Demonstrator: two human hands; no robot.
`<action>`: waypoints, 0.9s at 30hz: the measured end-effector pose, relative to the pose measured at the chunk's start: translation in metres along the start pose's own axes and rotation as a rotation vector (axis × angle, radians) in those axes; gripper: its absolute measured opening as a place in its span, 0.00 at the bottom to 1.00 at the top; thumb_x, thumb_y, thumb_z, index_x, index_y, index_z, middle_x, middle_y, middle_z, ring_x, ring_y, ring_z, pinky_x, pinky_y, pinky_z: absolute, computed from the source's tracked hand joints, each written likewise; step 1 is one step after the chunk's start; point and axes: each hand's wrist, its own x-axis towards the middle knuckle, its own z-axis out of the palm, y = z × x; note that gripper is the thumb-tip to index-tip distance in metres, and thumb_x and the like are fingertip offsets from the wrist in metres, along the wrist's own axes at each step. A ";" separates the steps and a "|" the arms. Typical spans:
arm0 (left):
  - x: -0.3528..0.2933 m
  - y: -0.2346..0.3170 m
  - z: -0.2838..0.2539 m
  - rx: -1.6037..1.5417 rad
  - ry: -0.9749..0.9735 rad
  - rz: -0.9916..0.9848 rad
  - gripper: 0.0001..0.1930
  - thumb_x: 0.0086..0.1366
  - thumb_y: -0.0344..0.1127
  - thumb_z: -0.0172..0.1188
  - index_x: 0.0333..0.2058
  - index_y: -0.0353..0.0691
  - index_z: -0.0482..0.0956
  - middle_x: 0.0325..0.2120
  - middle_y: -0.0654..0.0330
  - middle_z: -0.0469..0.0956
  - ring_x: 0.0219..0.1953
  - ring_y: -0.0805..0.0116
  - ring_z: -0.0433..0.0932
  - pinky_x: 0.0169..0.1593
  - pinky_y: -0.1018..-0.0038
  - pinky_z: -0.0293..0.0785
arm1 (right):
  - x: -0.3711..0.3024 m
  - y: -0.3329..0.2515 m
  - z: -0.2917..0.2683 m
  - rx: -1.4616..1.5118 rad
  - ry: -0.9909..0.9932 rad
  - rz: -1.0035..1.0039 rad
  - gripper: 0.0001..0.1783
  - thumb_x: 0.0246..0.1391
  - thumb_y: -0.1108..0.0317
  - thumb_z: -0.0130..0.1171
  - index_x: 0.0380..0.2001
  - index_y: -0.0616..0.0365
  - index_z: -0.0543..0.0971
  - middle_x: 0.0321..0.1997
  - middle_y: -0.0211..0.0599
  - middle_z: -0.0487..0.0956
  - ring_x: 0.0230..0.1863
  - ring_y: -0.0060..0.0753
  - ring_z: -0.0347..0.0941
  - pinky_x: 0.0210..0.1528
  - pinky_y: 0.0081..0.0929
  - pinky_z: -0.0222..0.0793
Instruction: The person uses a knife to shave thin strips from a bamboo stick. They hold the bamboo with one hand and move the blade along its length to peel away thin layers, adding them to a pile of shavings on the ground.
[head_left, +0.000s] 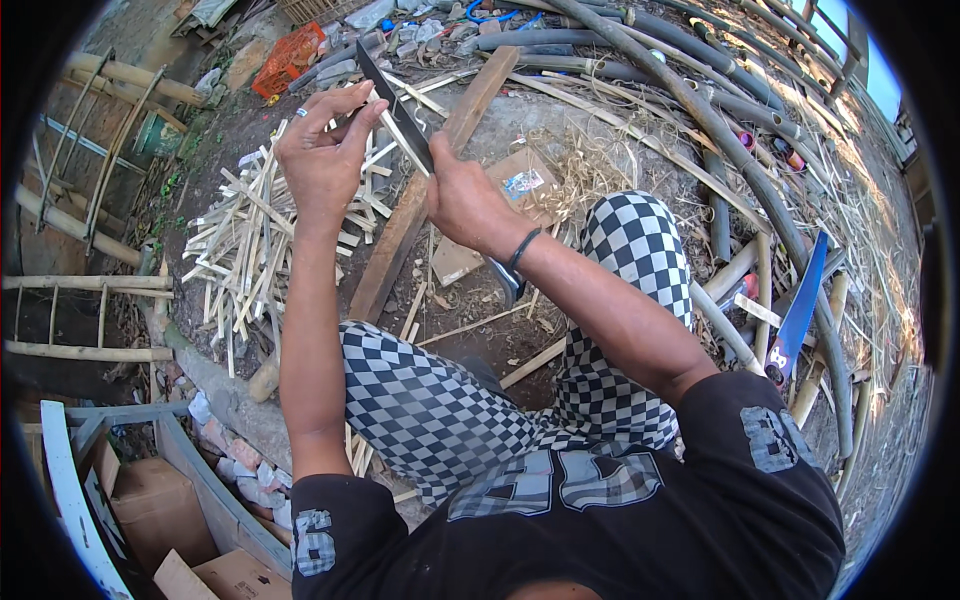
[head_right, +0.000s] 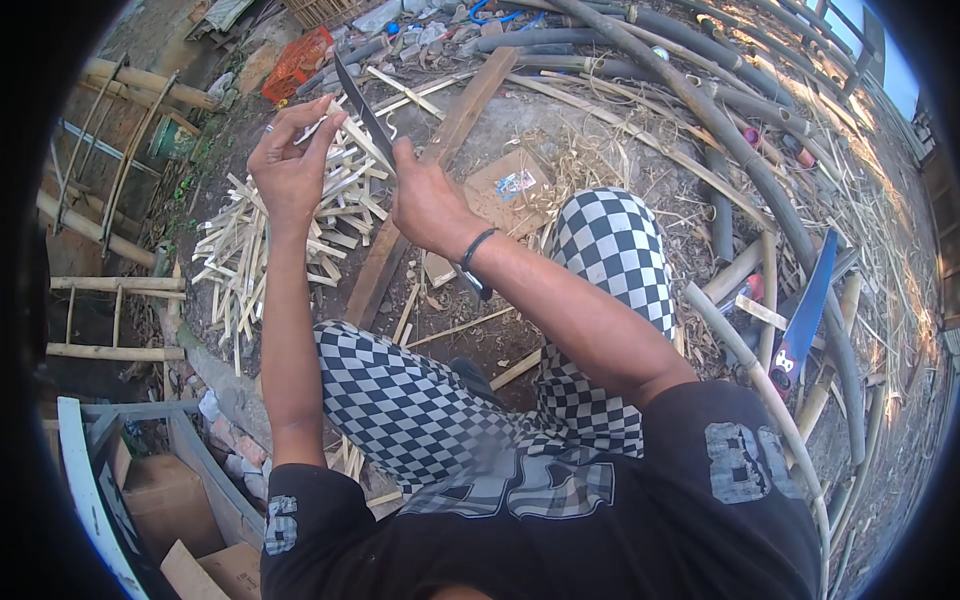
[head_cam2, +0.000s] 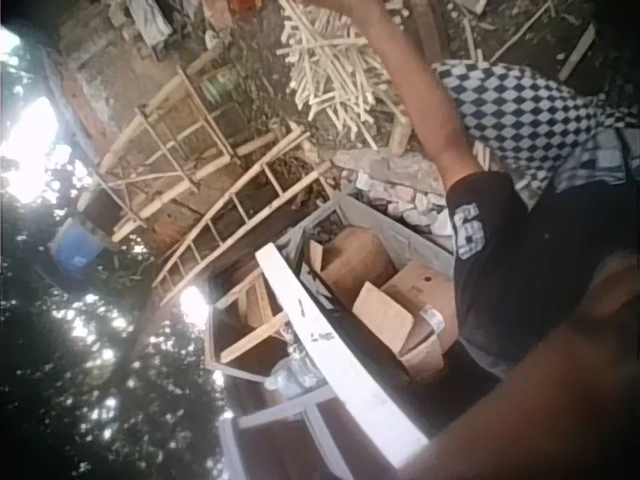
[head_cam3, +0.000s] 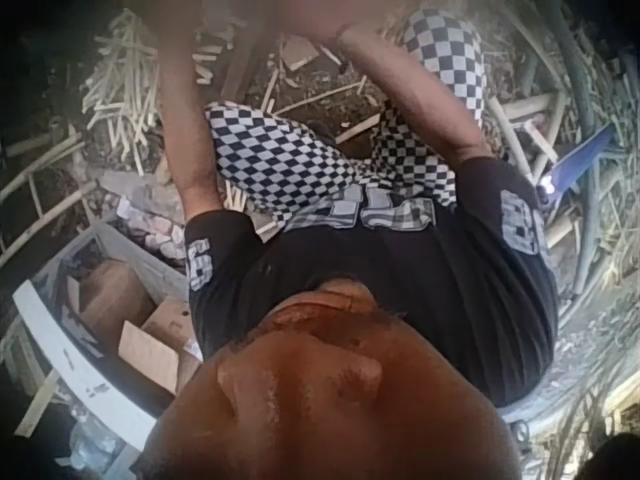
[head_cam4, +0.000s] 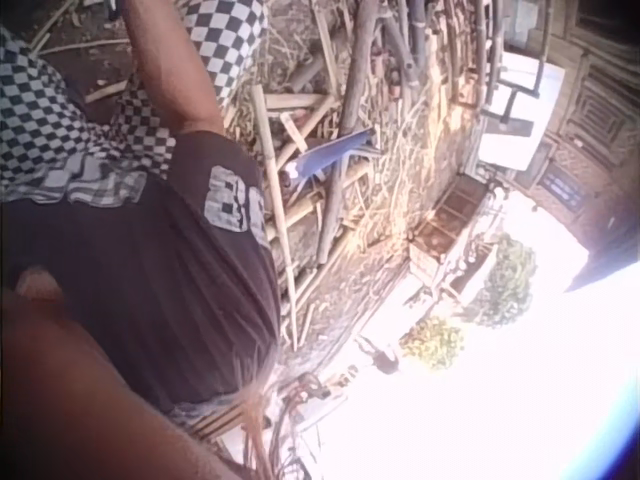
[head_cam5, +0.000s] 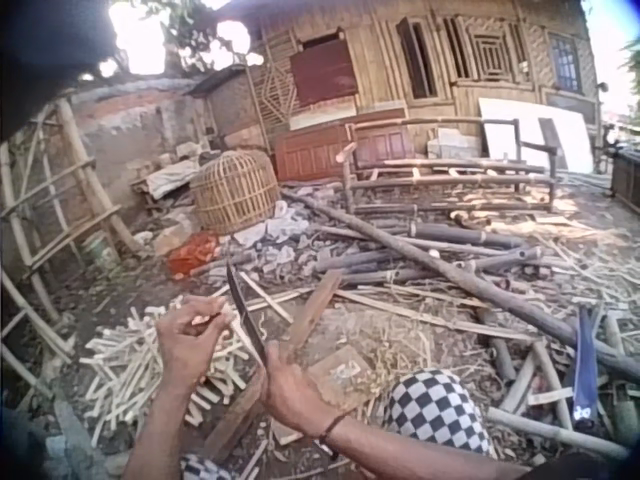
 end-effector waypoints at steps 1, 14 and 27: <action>0.003 0.000 -0.001 -0.025 0.010 0.017 0.08 0.58 0.20 0.67 0.37 0.31 0.83 0.43 0.52 0.82 0.46 0.70 0.81 0.47 0.76 0.84 | 0.002 0.002 0.000 0.014 0.056 -0.072 0.15 0.58 0.75 0.47 0.47 0.64 0.58 0.23 0.67 0.75 0.30 0.76 0.73 0.36 0.64 0.67; 0.000 -0.006 -0.011 -0.196 -0.058 -0.114 0.07 0.64 0.22 0.63 0.39 0.32 0.76 0.41 0.50 0.83 0.45 0.65 0.83 0.49 0.75 0.80 | 0.002 0.012 0.019 -0.016 0.003 -0.046 0.15 0.57 0.76 0.47 0.46 0.63 0.59 0.24 0.68 0.76 0.31 0.75 0.74 0.37 0.63 0.68; -0.007 -0.013 -0.016 -0.217 -0.134 -0.053 0.08 0.65 0.23 0.61 0.41 0.33 0.74 0.42 0.52 0.81 0.46 0.64 0.83 0.46 0.77 0.81 | 0.009 0.037 0.028 -0.177 -0.029 -0.047 0.22 0.55 0.75 0.49 0.52 0.60 0.59 0.29 0.68 0.78 0.36 0.74 0.76 0.42 0.61 0.70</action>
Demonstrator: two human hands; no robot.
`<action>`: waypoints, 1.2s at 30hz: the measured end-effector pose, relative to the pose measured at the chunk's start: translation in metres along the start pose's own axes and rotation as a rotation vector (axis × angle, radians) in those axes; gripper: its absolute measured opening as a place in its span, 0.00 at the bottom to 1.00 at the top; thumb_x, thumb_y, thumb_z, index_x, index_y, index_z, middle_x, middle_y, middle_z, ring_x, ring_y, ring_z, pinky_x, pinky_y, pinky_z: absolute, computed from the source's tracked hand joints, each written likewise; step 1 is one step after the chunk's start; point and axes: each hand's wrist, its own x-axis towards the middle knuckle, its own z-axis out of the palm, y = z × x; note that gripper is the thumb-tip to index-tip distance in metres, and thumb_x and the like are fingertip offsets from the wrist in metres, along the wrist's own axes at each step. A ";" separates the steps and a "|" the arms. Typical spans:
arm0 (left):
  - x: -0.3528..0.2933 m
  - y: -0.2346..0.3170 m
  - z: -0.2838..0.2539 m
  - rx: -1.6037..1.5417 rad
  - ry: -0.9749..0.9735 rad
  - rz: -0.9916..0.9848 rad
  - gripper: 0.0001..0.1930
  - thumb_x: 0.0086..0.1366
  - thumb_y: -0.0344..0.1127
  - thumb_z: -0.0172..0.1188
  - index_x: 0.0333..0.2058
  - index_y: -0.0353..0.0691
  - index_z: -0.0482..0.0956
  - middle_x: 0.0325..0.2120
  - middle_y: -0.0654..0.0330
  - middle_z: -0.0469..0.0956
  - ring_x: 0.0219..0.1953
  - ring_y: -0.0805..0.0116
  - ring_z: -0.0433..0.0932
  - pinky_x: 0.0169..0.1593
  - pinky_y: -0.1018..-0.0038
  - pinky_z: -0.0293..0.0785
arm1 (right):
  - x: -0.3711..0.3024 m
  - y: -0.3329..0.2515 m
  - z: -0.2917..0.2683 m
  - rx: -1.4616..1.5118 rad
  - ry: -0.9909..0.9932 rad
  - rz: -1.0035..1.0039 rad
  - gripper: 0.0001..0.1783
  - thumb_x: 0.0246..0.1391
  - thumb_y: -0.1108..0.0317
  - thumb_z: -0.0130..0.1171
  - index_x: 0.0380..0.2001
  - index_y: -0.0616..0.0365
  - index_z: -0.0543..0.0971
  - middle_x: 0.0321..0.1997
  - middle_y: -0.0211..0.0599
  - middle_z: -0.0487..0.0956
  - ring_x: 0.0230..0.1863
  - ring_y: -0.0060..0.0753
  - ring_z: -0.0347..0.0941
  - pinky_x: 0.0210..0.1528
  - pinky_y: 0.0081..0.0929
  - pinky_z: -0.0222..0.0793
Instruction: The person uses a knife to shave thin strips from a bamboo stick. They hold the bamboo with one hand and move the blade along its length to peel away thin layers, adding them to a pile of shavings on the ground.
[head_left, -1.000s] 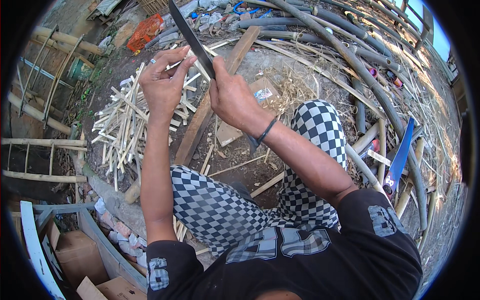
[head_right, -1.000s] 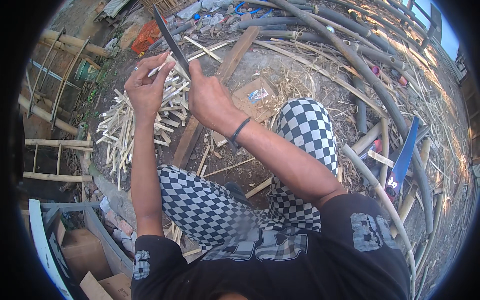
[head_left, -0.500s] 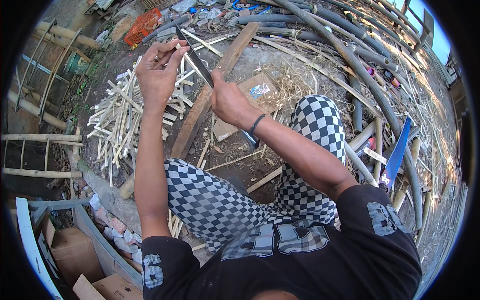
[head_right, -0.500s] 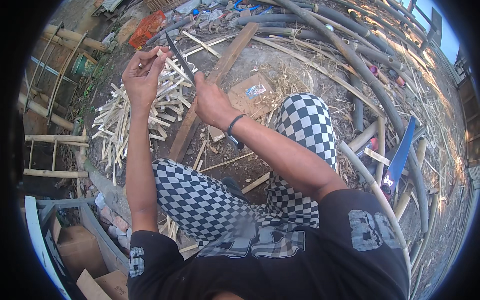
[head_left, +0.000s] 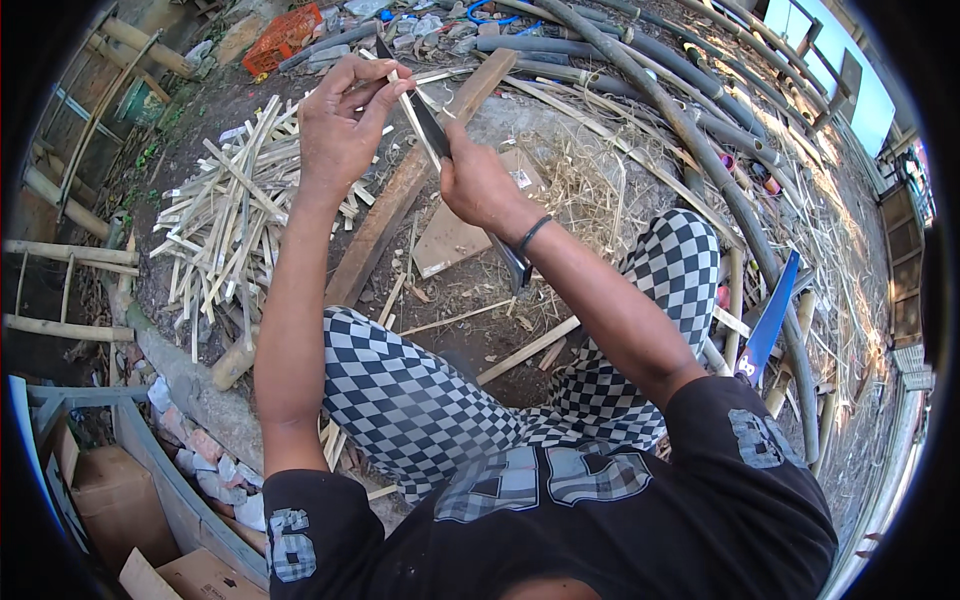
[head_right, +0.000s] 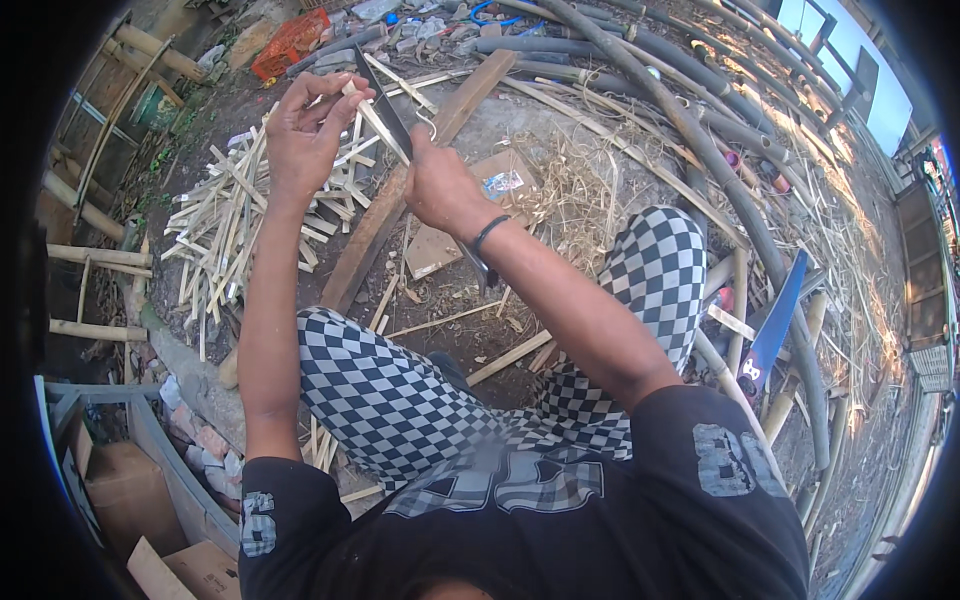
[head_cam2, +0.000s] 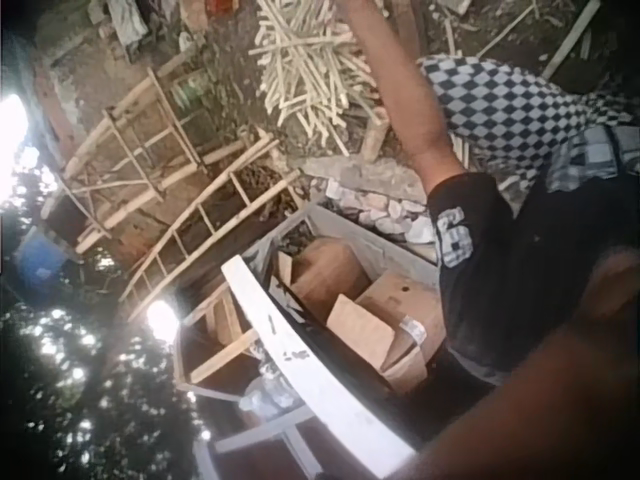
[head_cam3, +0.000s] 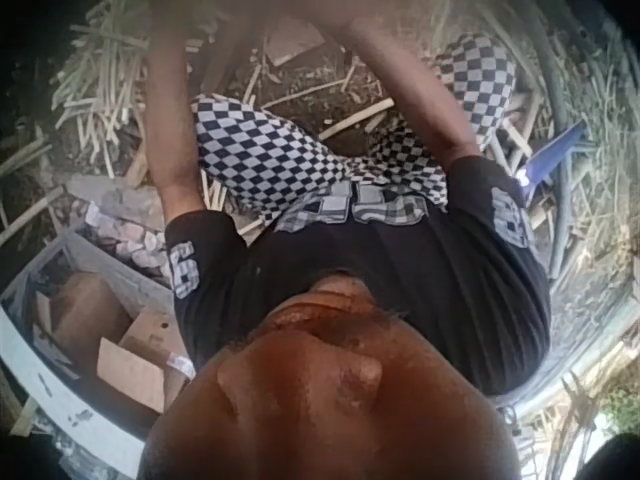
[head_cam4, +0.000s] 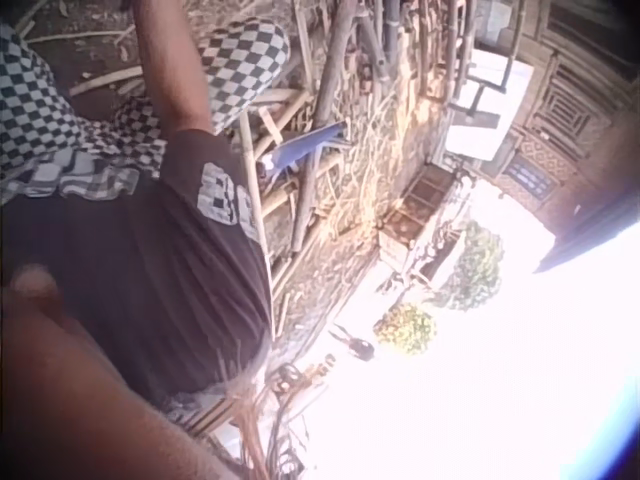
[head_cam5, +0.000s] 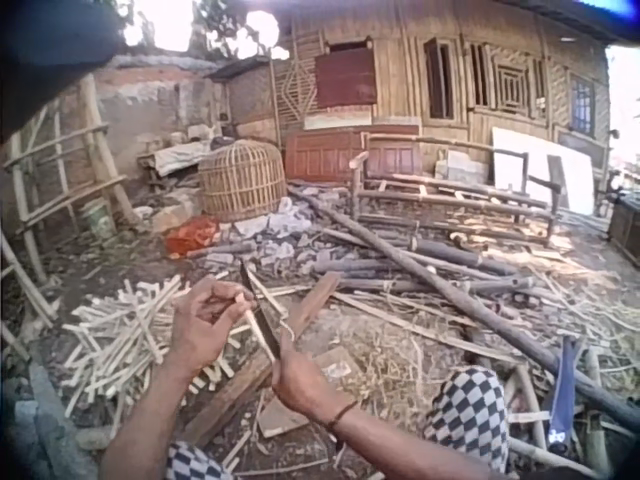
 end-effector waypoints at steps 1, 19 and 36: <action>0.000 -0.001 0.000 -0.035 0.006 -0.006 0.08 0.65 0.23 0.62 0.41 0.33 0.75 0.41 0.54 0.82 0.45 0.67 0.83 0.47 0.77 0.81 | -0.001 0.003 0.005 0.095 0.071 -0.056 0.23 0.55 0.75 0.50 0.53 0.60 0.59 0.29 0.68 0.78 0.36 0.74 0.76 0.43 0.61 0.70; -0.020 -0.012 -0.028 -0.035 -0.015 -0.018 0.07 0.67 0.27 0.60 0.43 0.37 0.75 0.42 0.59 0.81 0.48 0.68 0.82 0.47 0.77 0.80 | -0.032 0.056 0.082 0.043 0.124 0.001 0.14 0.61 0.71 0.48 0.48 0.58 0.62 0.27 0.68 0.76 0.33 0.75 0.73 0.36 0.68 0.63; -0.024 -0.014 -0.039 0.107 -0.023 0.062 0.07 0.68 0.28 0.60 0.44 0.39 0.75 0.41 0.62 0.82 0.46 0.71 0.82 0.48 0.76 0.80 | -0.048 0.098 0.111 -0.273 -0.223 0.372 0.14 0.60 0.69 0.48 0.48 0.62 0.65 0.35 0.64 0.79 0.42 0.70 0.76 0.44 0.60 0.70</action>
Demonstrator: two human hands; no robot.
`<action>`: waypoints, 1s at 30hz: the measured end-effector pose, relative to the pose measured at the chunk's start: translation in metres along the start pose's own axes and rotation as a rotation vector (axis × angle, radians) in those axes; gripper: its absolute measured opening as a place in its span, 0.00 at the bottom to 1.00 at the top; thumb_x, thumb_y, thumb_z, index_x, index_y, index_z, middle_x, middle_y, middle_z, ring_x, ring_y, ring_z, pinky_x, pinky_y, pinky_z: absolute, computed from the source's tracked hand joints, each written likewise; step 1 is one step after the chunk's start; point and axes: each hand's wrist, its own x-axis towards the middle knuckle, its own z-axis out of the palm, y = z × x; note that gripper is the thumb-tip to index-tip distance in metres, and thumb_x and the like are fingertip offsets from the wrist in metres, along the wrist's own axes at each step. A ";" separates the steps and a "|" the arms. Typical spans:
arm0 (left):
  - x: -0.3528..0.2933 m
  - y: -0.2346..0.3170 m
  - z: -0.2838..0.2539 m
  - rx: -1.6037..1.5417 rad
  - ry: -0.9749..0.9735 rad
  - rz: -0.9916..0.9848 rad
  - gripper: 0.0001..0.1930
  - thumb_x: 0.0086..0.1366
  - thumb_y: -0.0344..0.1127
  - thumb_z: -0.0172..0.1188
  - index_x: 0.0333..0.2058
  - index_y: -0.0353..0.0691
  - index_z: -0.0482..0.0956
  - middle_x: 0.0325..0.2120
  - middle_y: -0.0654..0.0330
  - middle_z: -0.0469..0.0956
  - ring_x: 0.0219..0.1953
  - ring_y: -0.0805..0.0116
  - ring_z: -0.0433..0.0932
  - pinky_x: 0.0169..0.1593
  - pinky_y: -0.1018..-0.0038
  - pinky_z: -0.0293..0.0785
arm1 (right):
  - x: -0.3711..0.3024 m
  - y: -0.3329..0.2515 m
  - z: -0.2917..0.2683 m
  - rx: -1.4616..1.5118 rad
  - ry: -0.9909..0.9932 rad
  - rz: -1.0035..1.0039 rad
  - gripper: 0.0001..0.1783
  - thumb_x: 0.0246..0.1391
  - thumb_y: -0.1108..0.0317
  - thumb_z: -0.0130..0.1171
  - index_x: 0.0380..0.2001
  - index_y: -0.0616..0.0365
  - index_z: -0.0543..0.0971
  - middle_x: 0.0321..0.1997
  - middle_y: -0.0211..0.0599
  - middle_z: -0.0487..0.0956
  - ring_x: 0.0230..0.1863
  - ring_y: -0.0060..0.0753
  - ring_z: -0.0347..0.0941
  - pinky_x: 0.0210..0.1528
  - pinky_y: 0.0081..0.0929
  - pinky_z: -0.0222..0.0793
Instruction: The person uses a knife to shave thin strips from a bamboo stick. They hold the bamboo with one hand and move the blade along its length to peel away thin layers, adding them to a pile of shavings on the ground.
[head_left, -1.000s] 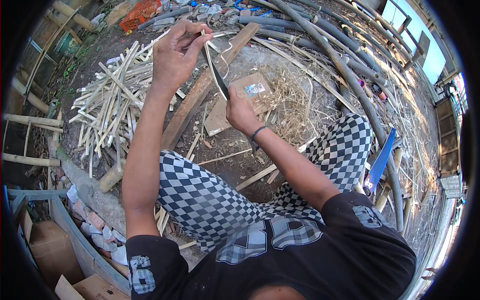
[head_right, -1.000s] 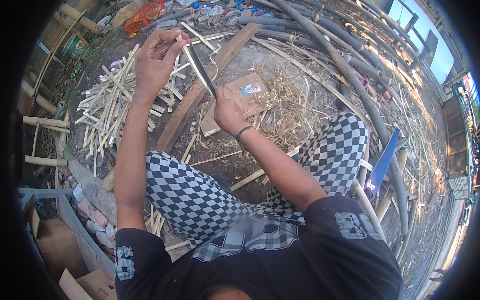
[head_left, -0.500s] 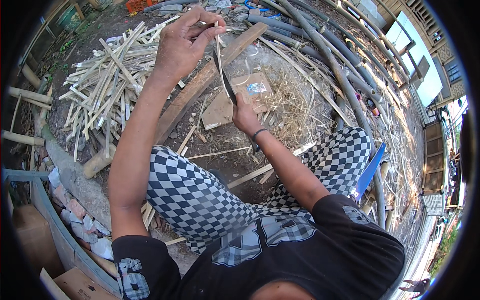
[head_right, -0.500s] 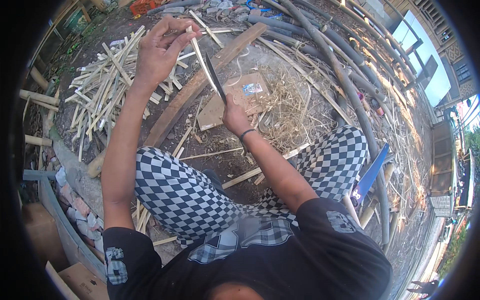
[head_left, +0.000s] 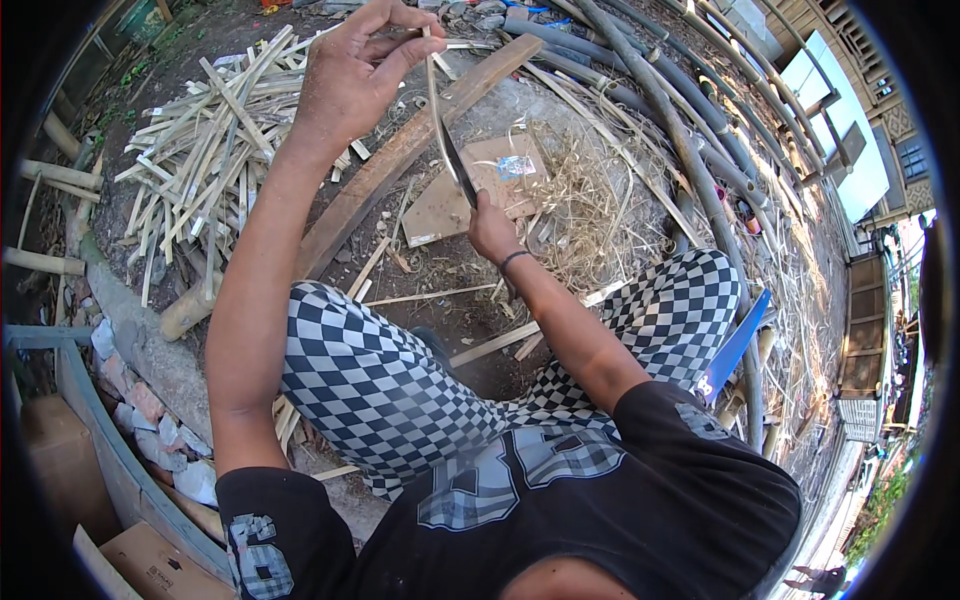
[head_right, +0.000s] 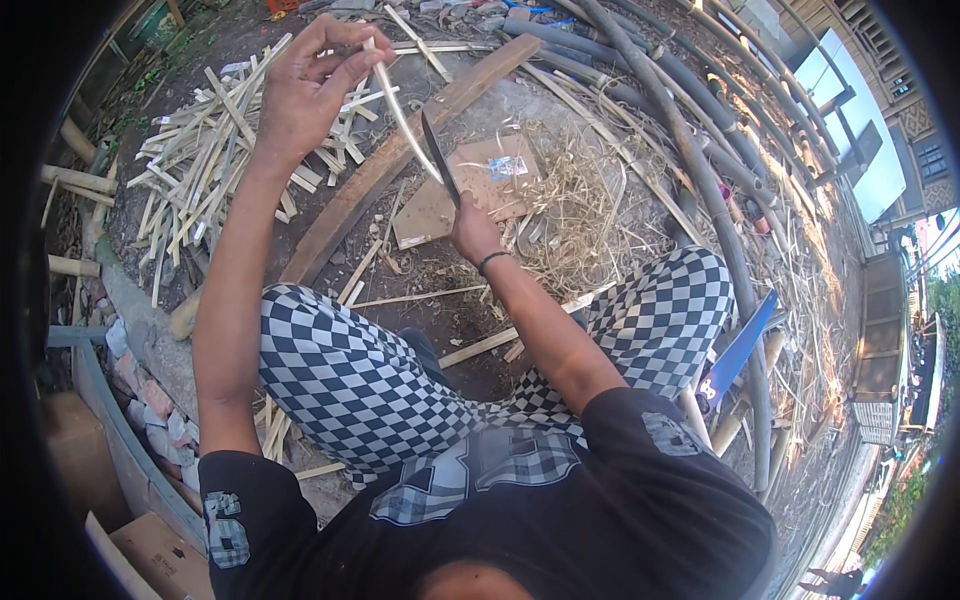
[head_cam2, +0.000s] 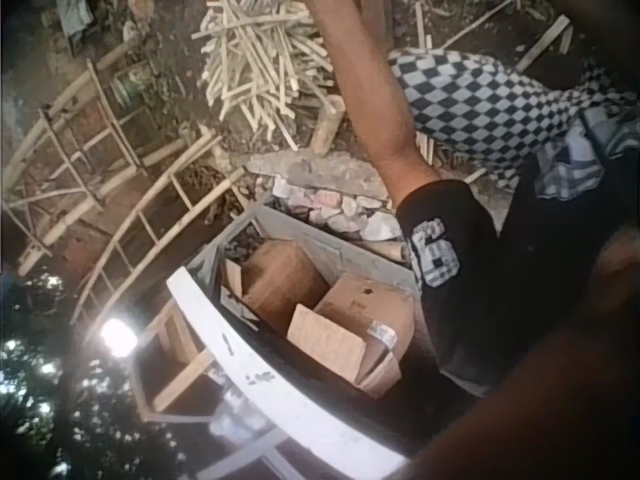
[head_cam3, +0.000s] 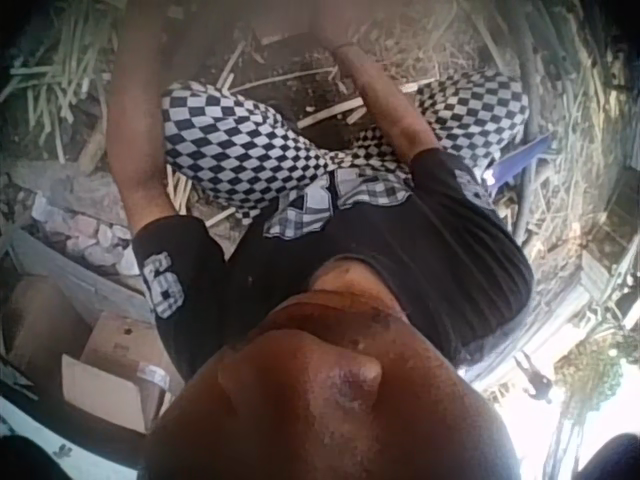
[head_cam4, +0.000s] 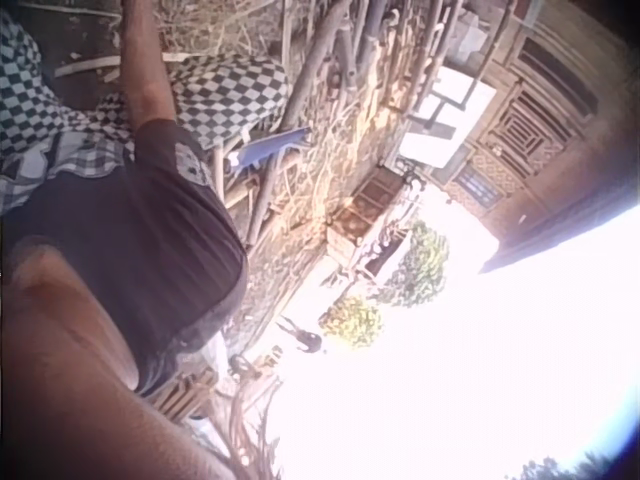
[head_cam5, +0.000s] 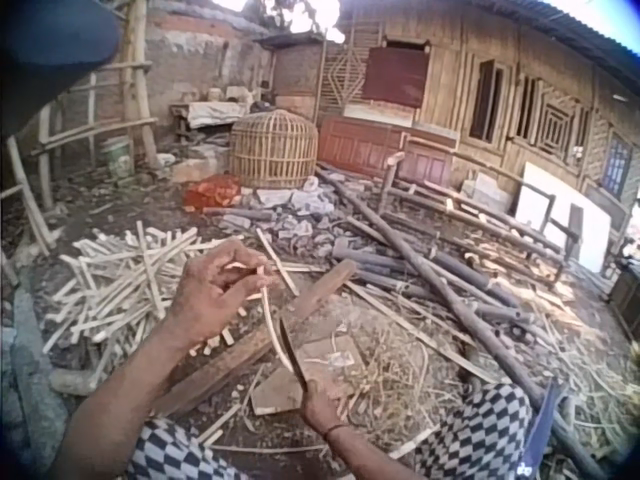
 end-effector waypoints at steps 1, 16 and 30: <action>0.000 0.002 0.001 0.002 0.001 0.005 0.07 0.68 0.28 0.60 0.44 0.39 0.75 0.41 0.62 0.82 0.46 0.71 0.82 0.48 0.76 0.80 | 0.003 0.005 0.005 0.027 0.055 -0.070 0.14 0.60 0.69 0.48 0.48 0.62 0.65 0.35 0.64 0.79 0.42 0.70 0.76 0.44 0.60 0.70; 0.001 0.015 0.010 -0.096 0.038 -0.178 0.07 0.65 0.23 0.61 0.39 0.34 0.73 0.36 0.60 0.78 0.42 0.70 0.81 0.47 0.73 0.81 | 0.004 0.015 0.014 -0.010 0.022 0.007 0.11 0.63 0.66 0.47 0.45 0.60 0.65 0.32 0.66 0.79 0.37 0.69 0.76 0.40 0.62 0.70; 0.004 0.017 0.009 -0.104 0.049 -0.127 0.07 0.64 0.23 0.61 0.39 0.34 0.73 0.36 0.59 0.78 0.43 0.70 0.81 0.47 0.72 0.81 | 0.008 -0.024 -0.029 0.255 0.354 -0.364 0.10 0.65 0.66 0.47 0.45 0.57 0.63 0.22 0.64 0.75 0.29 0.74 0.73 0.32 0.63 0.65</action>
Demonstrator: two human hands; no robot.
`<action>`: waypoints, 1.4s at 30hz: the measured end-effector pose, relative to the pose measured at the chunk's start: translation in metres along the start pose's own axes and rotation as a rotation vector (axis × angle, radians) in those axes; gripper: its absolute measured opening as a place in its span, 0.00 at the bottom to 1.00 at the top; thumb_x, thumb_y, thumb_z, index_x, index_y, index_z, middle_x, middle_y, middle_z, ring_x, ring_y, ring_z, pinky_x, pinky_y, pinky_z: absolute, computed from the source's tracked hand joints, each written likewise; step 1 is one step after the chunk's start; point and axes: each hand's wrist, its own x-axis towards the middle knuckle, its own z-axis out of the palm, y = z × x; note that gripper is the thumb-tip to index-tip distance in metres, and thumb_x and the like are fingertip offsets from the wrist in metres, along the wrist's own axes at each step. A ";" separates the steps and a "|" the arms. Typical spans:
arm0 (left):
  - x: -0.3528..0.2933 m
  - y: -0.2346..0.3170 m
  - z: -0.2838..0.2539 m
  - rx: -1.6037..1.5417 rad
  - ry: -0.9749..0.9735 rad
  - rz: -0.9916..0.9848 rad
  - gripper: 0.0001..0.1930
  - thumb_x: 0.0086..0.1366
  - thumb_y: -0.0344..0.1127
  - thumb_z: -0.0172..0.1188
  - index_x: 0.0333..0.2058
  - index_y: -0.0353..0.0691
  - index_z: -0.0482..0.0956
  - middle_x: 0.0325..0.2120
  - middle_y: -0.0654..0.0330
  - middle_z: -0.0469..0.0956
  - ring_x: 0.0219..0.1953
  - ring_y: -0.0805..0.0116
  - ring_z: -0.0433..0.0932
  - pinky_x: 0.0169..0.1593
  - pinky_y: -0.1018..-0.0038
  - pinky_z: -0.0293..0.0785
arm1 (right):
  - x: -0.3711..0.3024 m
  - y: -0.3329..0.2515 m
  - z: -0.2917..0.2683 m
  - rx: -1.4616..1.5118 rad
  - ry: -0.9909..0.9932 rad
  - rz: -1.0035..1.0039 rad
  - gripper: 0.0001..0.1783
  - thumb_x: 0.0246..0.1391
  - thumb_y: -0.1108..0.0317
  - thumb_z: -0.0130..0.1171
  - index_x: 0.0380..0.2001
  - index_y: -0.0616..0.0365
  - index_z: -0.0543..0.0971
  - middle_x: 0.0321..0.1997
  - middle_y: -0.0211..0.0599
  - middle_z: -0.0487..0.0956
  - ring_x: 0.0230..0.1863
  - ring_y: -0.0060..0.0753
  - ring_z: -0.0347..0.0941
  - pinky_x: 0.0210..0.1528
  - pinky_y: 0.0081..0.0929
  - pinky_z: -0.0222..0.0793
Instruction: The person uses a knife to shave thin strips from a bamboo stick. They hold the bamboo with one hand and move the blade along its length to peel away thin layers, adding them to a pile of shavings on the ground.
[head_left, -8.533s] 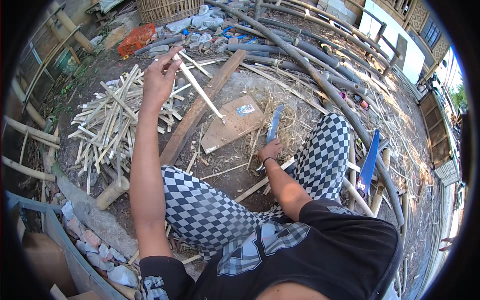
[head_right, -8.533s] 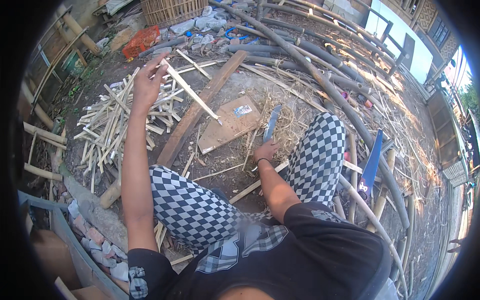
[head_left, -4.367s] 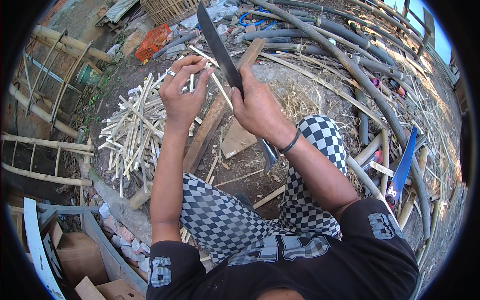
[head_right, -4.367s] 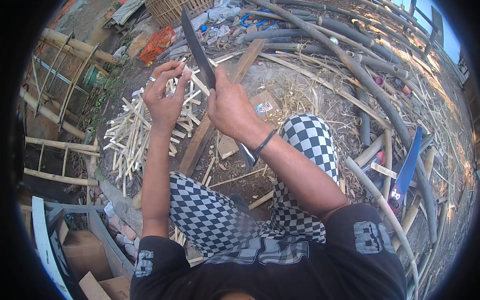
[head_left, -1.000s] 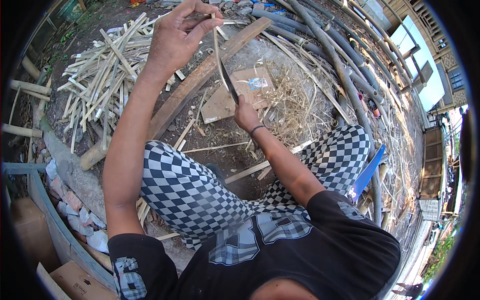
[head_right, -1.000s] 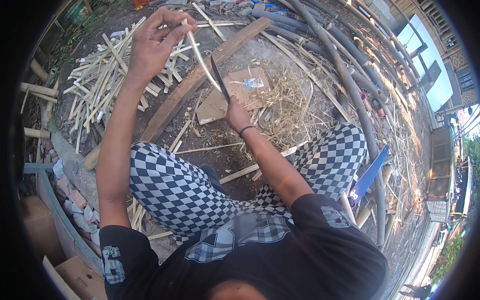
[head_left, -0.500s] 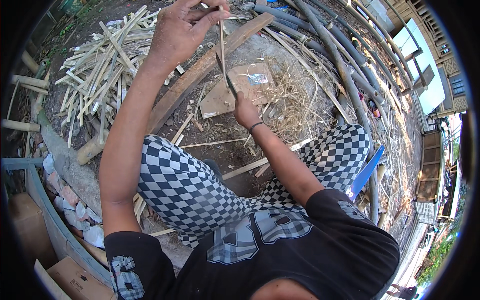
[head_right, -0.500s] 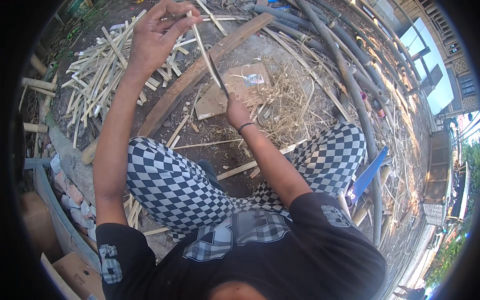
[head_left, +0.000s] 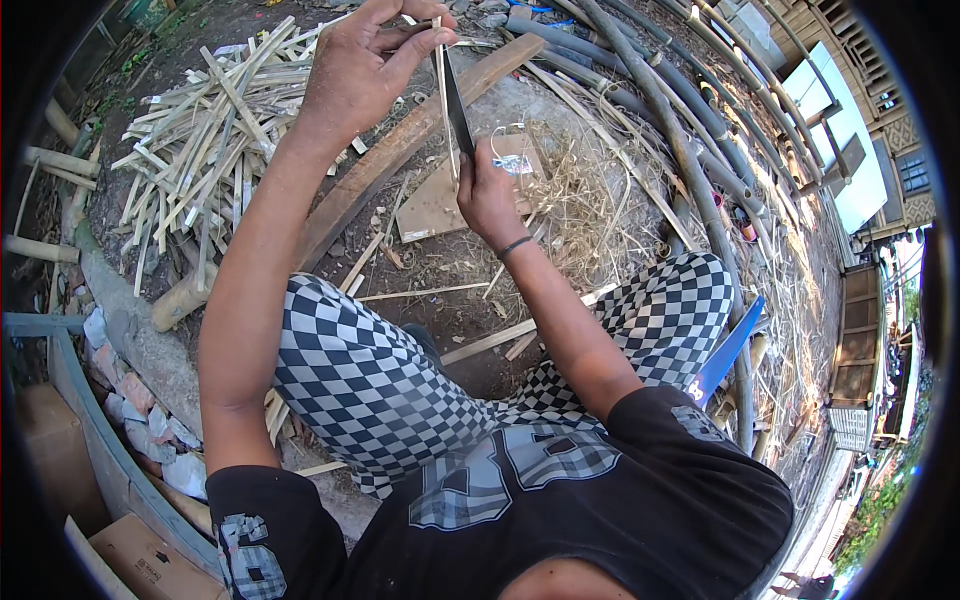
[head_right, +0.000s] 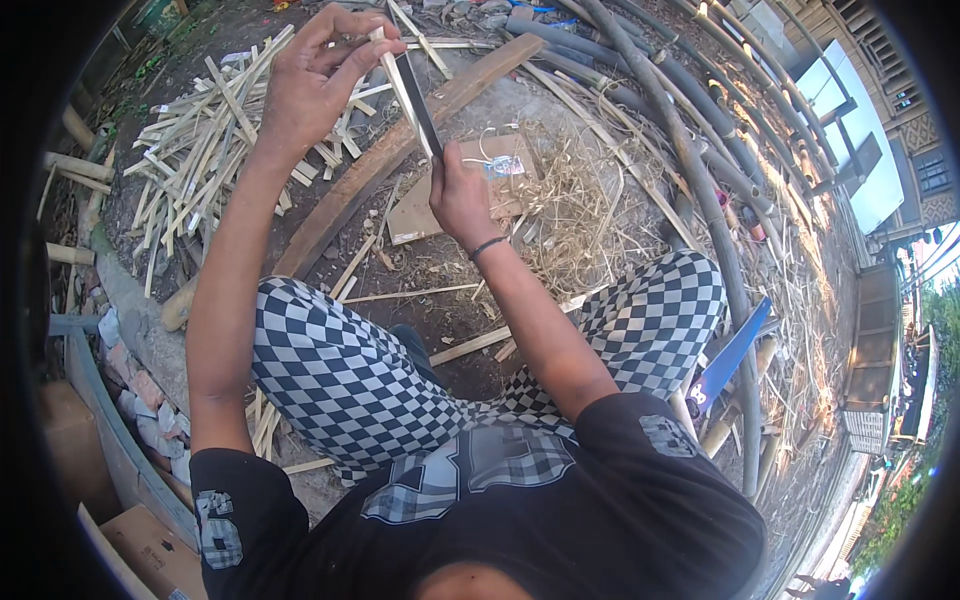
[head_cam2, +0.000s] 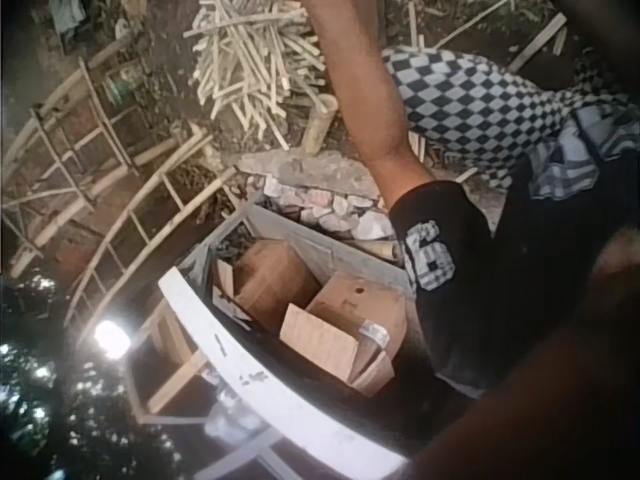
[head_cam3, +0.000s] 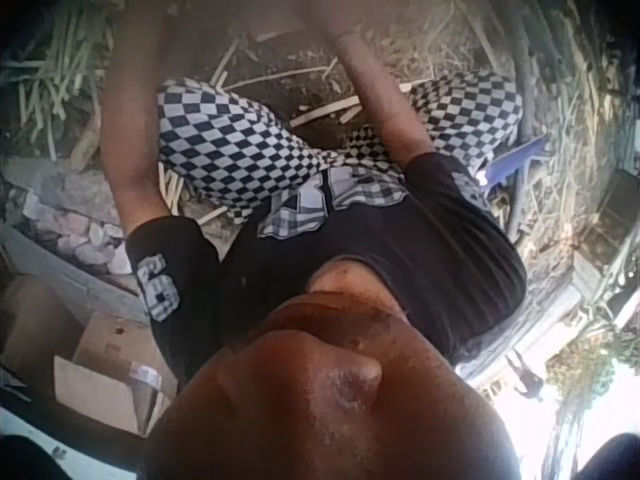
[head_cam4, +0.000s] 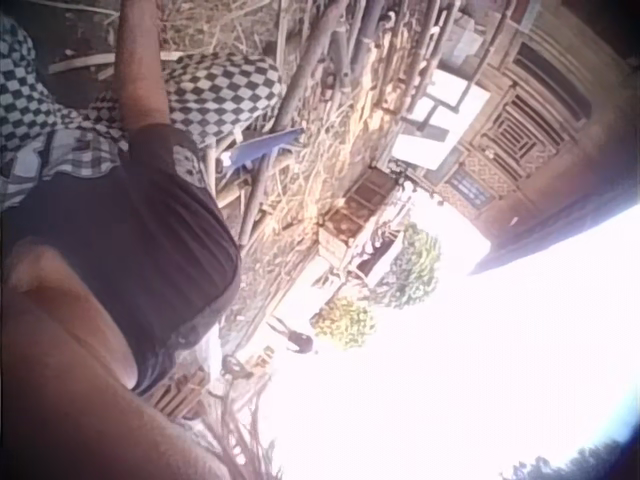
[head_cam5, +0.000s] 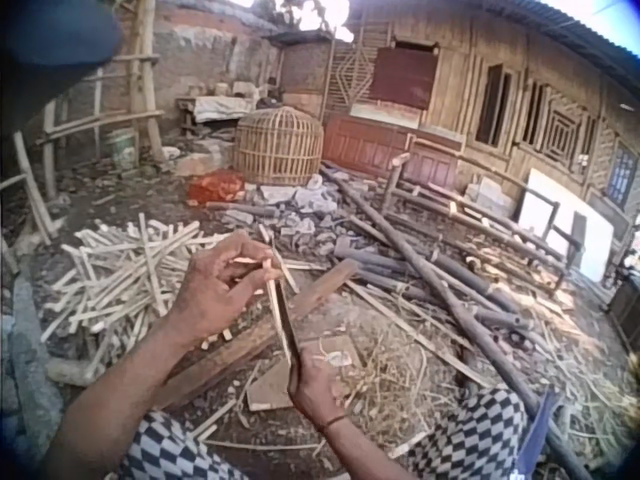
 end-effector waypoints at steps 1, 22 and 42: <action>0.000 0.001 0.000 0.024 -0.001 -0.009 0.07 0.64 0.23 0.61 0.39 0.34 0.73 0.37 0.58 0.78 0.43 0.69 0.81 0.48 0.72 0.81 | -0.014 0.016 0.014 -0.031 -0.045 0.065 0.12 0.63 0.68 0.47 0.47 0.57 0.63 0.23 0.64 0.76 0.30 0.73 0.74 0.33 0.63 0.67; 0.000 -0.011 -0.008 0.171 0.047 0.060 0.06 0.68 0.32 0.61 0.40 0.39 0.74 0.41 0.62 0.81 0.45 0.68 0.83 0.46 0.76 0.81 | -0.054 0.061 0.036 -0.226 -0.292 0.461 0.13 0.64 0.65 0.45 0.48 0.61 0.65 0.30 0.64 0.79 0.37 0.69 0.77 0.40 0.59 0.71; 0.002 0.004 -0.004 0.051 0.042 -0.044 0.08 0.65 0.26 0.62 0.38 0.33 0.72 0.36 0.57 0.77 0.41 0.69 0.82 0.45 0.72 0.82 | -0.073 0.093 0.035 -0.401 -0.415 0.365 0.13 0.62 0.69 0.45 0.49 0.59 0.66 0.35 0.62 0.80 0.38 0.67 0.79 0.41 0.58 0.72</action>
